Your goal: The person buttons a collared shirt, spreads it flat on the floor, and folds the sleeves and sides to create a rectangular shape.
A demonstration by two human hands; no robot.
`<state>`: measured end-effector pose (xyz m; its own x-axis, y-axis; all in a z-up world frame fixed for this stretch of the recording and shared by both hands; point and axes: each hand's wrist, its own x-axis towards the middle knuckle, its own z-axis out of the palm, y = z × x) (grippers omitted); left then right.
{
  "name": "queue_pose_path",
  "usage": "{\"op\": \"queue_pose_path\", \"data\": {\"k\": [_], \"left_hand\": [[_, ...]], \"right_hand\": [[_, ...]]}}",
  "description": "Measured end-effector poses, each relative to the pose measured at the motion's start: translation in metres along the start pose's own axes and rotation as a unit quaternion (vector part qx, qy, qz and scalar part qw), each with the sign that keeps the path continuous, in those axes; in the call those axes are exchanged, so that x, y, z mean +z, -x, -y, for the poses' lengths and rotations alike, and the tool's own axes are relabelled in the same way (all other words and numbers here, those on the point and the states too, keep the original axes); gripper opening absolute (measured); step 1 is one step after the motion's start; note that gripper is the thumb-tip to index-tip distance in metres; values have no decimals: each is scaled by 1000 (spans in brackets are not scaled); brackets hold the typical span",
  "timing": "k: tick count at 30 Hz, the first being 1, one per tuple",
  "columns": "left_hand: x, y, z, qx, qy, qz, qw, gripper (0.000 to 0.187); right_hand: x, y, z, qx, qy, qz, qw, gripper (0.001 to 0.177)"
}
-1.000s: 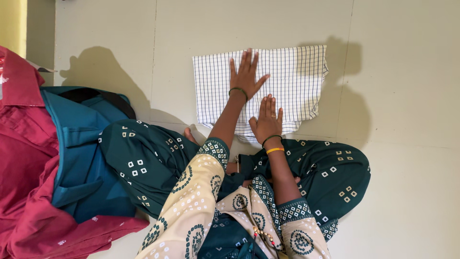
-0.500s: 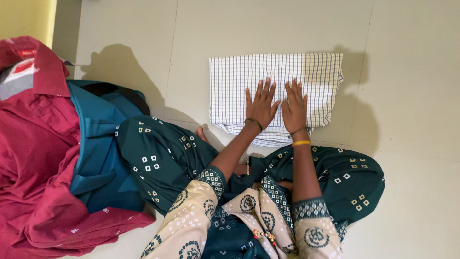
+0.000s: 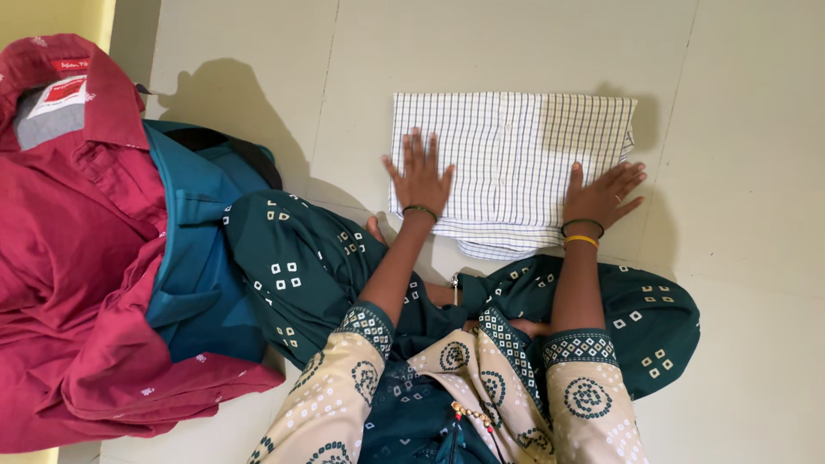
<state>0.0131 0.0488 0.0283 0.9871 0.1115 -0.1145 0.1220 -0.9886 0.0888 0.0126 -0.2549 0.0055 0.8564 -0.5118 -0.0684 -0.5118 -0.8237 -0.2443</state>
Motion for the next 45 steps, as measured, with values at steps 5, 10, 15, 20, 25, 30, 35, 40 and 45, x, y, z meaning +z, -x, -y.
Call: {"op": "queue_pose_path", "data": {"k": [5, 10, 15, 20, 25, 30, 35, 40, 45], "left_hand": [[2, 20, -21, 54, -9, -1, 998, 71], [25, 38, -36, 215, 28, 57, 975, 65], [-2, 38, 6, 212, 90, 103, 968, 72], [-62, 70, 8, 344, 20, 222, 912, 114], [-24, 78, 4, 348, -26, 149, 925, 119], [21, 71, 16, 394, -4, 69, 917, 95], [44, 67, 29, 394, -1, 9, 919, 76], [46, 64, 23, 367, -25, -148, 918, 62], [3, 49, 19, 296, 75, -136, 942, 46]], "right_hand": [[8, 33, 35, -165, 9, 13, 986, 95], [22, 52, 30, -244, -35, 82, 966, 92], [-5, 27, -21, -233, -10, 68, 970, 87], [-54, 55, -32, -405, 65, 213, 887, 95], [-64, 91, 0, -360, 157, 225, 892, 112], [-50, 99, 3, -406, 170, 206, 874, 92], [-34, 85, -11, -387, 203, 169, 883, 82], [-12, 63, -20, -455, 78, 41, 886, 52], [-40, 64, -2, -433, -6, 14, 901, 37]]}}
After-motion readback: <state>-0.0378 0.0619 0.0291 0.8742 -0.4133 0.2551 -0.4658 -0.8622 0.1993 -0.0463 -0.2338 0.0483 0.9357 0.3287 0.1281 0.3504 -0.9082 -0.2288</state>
